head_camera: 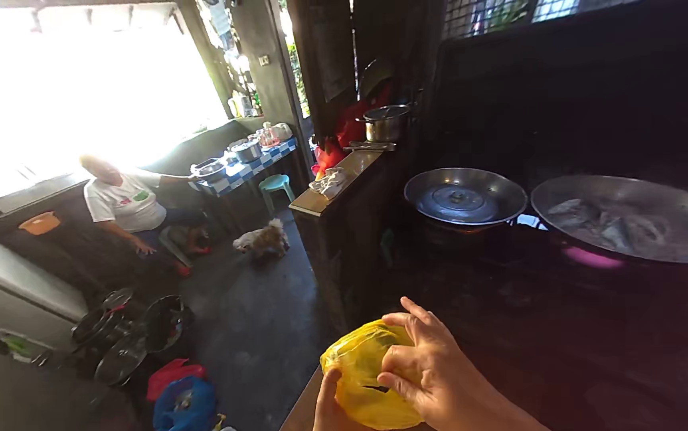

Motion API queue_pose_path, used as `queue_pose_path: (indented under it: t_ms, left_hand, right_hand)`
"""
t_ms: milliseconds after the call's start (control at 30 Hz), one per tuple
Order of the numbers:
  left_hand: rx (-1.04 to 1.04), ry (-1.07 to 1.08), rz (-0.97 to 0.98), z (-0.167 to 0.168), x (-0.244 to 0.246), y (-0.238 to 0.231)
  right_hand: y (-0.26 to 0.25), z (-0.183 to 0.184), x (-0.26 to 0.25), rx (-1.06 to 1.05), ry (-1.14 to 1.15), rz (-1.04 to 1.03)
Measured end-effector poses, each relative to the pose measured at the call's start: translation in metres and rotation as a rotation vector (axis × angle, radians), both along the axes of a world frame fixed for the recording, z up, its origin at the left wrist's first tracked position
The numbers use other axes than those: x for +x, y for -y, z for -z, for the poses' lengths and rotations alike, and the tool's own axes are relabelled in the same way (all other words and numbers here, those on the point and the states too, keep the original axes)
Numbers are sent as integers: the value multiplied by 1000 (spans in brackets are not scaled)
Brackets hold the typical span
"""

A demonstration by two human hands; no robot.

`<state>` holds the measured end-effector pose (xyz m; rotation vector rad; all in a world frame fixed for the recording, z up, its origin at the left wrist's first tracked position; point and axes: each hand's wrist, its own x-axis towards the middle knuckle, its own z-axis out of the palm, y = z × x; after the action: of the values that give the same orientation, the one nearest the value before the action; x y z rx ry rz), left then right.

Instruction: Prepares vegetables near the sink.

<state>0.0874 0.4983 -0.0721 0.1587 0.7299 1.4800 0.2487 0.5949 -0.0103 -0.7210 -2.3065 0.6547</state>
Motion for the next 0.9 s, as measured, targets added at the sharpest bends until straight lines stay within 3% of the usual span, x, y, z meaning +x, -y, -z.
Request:
queue_pose_path:
  t_ms: [67, 200, 333, 500, 700, 767, 900]
  left_hand:
    - [9, -45, -11, -3, 5, -16]
    - [-26, -221, 10, -7, 8, -47]
    - [-5, -216, 147, 0, 8, -87]
    - [124, -67, 398, 10, -1, -140]
    - [269, -138, 696, 4, -7, -193]
    - [192, -109, 666, 1, -3, -209]
    - [57, -79, 546, 3, -6, -234]
  right_hand:
    - [-11, -6, 5, -115, 129, -38]
    - [-31, -12, 10, -280, 143, -70]
    - [-52, -10, 11, -187, 270, 91]
    - [-81, -4, 6, 58, 258, 362]
    - [-125, -28, -7, -249, 518, 267]
    - [-136, -32, -7, -299, 533, 295]
    - [-138, -31, 8, -270, 293, 448]
